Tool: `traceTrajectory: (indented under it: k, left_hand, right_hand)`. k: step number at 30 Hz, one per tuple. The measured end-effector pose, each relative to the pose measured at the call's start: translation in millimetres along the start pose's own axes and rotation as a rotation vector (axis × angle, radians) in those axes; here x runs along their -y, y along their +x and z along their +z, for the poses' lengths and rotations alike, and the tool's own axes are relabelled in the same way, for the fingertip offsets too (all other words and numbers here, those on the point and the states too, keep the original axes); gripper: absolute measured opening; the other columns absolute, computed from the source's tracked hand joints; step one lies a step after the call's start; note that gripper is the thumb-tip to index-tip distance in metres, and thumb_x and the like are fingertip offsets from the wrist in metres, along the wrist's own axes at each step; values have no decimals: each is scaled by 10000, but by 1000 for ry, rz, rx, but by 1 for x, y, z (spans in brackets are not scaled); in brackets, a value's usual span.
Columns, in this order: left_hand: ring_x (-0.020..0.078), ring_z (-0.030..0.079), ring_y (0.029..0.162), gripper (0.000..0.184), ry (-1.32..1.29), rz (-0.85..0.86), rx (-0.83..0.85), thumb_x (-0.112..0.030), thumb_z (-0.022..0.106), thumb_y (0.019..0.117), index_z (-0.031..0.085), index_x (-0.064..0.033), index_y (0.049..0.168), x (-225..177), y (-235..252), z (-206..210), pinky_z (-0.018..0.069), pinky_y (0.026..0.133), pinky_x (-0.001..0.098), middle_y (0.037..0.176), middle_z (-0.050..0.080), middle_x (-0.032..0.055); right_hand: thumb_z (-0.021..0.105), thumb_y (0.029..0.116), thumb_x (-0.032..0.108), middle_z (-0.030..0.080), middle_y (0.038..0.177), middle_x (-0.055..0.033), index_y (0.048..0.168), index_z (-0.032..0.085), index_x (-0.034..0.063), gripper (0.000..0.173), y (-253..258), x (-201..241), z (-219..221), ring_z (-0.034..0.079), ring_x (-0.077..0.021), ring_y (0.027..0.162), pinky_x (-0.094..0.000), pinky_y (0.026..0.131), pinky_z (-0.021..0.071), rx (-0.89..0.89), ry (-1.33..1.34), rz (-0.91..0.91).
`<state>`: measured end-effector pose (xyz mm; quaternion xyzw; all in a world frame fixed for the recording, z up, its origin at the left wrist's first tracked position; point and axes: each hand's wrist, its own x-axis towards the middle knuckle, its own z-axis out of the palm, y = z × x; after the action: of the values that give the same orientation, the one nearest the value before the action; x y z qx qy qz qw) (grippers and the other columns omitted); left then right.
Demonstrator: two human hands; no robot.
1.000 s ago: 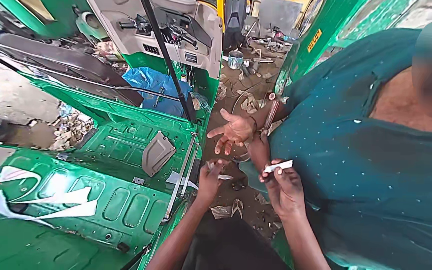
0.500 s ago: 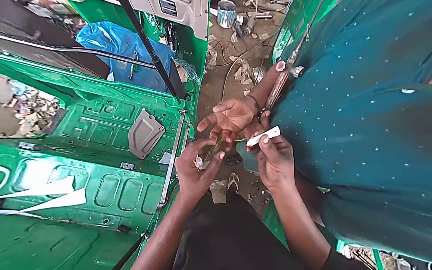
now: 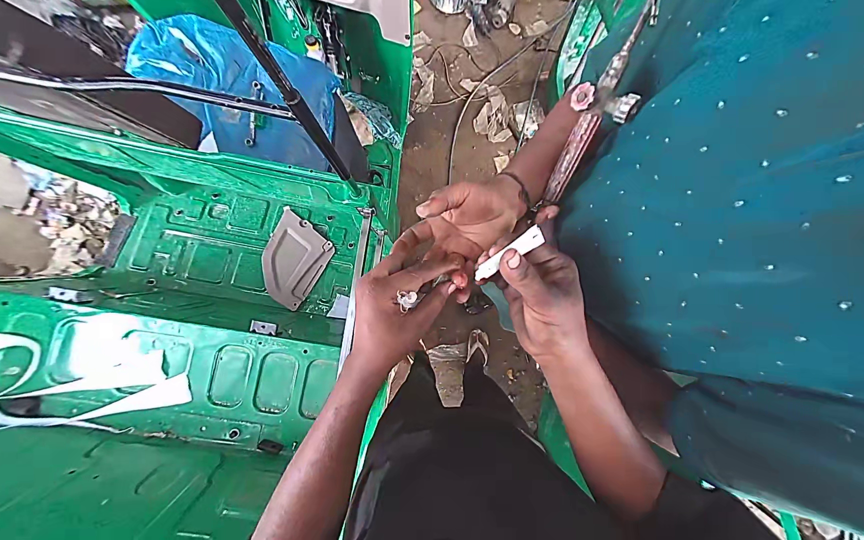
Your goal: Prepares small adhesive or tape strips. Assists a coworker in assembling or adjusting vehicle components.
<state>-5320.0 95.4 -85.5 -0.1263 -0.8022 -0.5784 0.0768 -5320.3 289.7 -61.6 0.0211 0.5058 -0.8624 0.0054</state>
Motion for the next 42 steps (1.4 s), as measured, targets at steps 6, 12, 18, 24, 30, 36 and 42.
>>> traceTrajectory:
  k: [6,12,18,24,30,36,42]
  left_hand:
    - [79,680,873,257,-78,-11,-15,-88,834,831,801,-117,1083,6,-3,-1,614,758,234,1112,702,36]
    - [57,633,781,229,-59,11,-24,-101,833,831,801,-99,1058,8,-3,-2,573,694,207,946,682,0]
    - [75,656,866,238,-79,-4,-8,-91,823,840,800,-92,1076,11,-3,-1,581,752,219,1113,701,53]
    - [80,668,873,253,-73,7,-6,-87,819,850,795,-87,1102,11,-4,0,591,763,221,1203,688,89]
    - [77,677,887,243,-77,4,3,-70,811,853,787,-76,1095,11,-5,0,600,780,216,1179,689,75]
    - [34,630,811,242,-46,-6,-17,-103,820,854,790,-97,1094,11,-6,1,551,720,178,1093,693,39]
    - [19,616,788,241,-37,8,-18,-98,816,856,791,-88,1095,11,-6,0,533,699,160,1089,695,42]
  right_hand:
    - [742,943,147,702,1033,-112,1204,687,45,285,-1,-5,3,697,-173,934,-367,847,613,29,-10,-4]
    - [743,941,160,701,1005,-109,1101,718,38,203,3,-7,2,691,-170,927,-360,850,606,7,-24,7]
    - [738,944,154,702,975,-98,1062,719,40,165,3,-9,3,693,-152,898,-339,813,611,36,-44,-14]
    - [729,947,113,708,976,-100,1055,721,27,138,0,-10,3,696,-148,895,-325,797,616,30,-63,-28]
    - [703,944,43,698,929,-106,1008,713,4,75,0,-11,6,697,-158,843,-325,745,623,27,-29,-23]
    - [682,956,26,695,902,-120,1020,693,-14,76,-1,-12,6,708,-176,777,-343,693,642,35,-33,-27]
    - [674,956,15,687,883,-124,1002,683,-13,54,-2,-12,8,700,-180,744,-338,646,635,33,-21,-39]
